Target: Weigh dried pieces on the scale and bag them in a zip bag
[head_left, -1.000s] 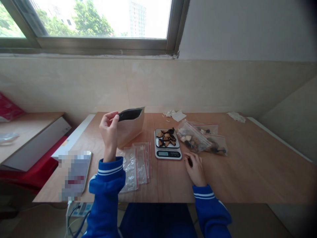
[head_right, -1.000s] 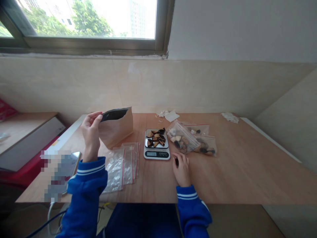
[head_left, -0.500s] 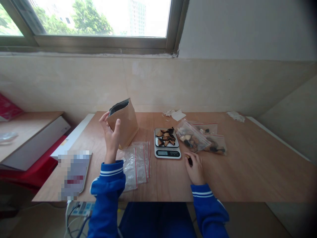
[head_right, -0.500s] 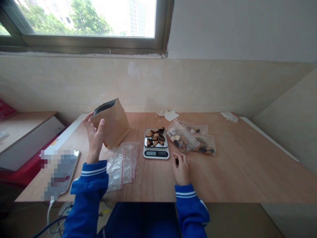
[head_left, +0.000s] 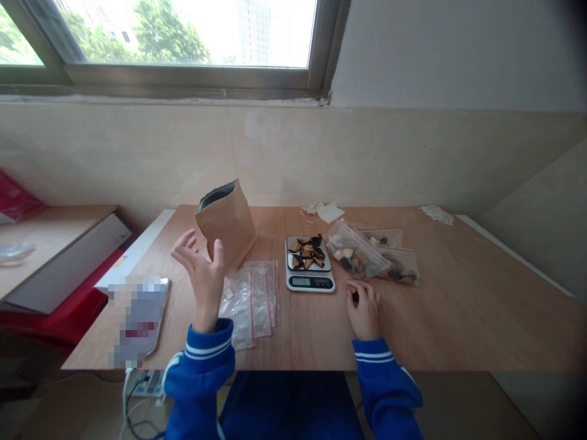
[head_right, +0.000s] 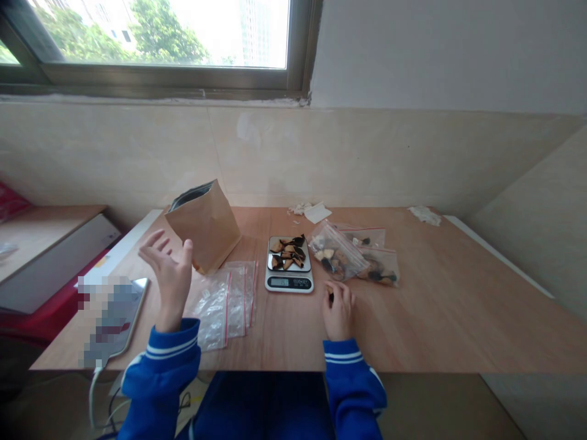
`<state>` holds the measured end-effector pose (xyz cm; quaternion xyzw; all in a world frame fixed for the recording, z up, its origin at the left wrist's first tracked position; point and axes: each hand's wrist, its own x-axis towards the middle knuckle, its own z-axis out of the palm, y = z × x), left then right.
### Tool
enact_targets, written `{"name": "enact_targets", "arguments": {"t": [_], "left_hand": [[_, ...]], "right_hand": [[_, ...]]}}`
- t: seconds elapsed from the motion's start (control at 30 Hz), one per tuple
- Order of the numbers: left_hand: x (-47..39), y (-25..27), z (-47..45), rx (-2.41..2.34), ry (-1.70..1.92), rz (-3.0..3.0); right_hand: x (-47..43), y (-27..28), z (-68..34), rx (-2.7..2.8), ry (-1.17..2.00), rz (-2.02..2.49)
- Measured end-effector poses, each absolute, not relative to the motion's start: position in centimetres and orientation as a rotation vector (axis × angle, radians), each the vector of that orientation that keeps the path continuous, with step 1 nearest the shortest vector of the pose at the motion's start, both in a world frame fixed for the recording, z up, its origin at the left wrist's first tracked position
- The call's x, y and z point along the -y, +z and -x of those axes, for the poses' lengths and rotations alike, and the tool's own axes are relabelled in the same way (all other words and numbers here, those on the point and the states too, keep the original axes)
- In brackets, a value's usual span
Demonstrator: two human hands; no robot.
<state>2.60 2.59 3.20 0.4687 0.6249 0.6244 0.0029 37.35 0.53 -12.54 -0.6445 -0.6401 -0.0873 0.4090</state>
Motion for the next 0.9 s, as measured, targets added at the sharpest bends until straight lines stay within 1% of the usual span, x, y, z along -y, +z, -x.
{"name": "enact_targets", "arguments": {"t": [0.03,0.2,0.27,0.33,0.43,0.57,0.67,0.73,0.8,0.87,0.9], "left_hand": [[-1.9,2.3,-2.6,-2.003,1.842,-1.482],[0.8,-3.6,-3.0,-1.979,1.006,-1.648],[1.8,-5.2,-3.4,-2.075,0.736,-1.728],[2.5,-5.8,-3.8,-2.160,0.519,-1.802],[3.1,-5.4,-4.6,-2.210,0.346,-1.877],[3.1,-4.6,-5.4,-2.267,0.258,-1.862],[2.8,-4.7,-5.6,-2.287,0.315,-1.839],[2.4,-4.7,-5.3,-2.255,0.463,-1.818],[2.0,-4.3,-5.2,-2.178,0.694,-1.767],[1.6,-3.3,-5.6,-2.016,0.953,-1.722],[1.4,-2.6,-6.1,-1.881,1.062,-1.727]], "right_hand": [[-0.5,-12.6,-37.4,1.606,-0.220,1.638],[-0.3,-12.4,-37.2,1.559,-0.233,1.715],[-0.2,-12.1,-37.0,1.555,-0.241,1.721],[-0.1,-11.8,-36.9,1.548,-0.245,1.714],[0.0,-11.4,-36.7,1.544,-0.248,1.697],[0.2,-11.1,-36.5,1.565,-0.228,1.659],[0.3,-10.4,-36.4,1.557,-0.211,1.606],[0.6,-9.3,-36.0,1.518,-0.180,1.538],[1.1,-7.6,-34.8,1.437,-0.100,1.449],[1.8,-5.5,-32.8,1.373,0.079,1.361],[2.1,-4.4,-31.5,1.391,0.227,1.314]]}}
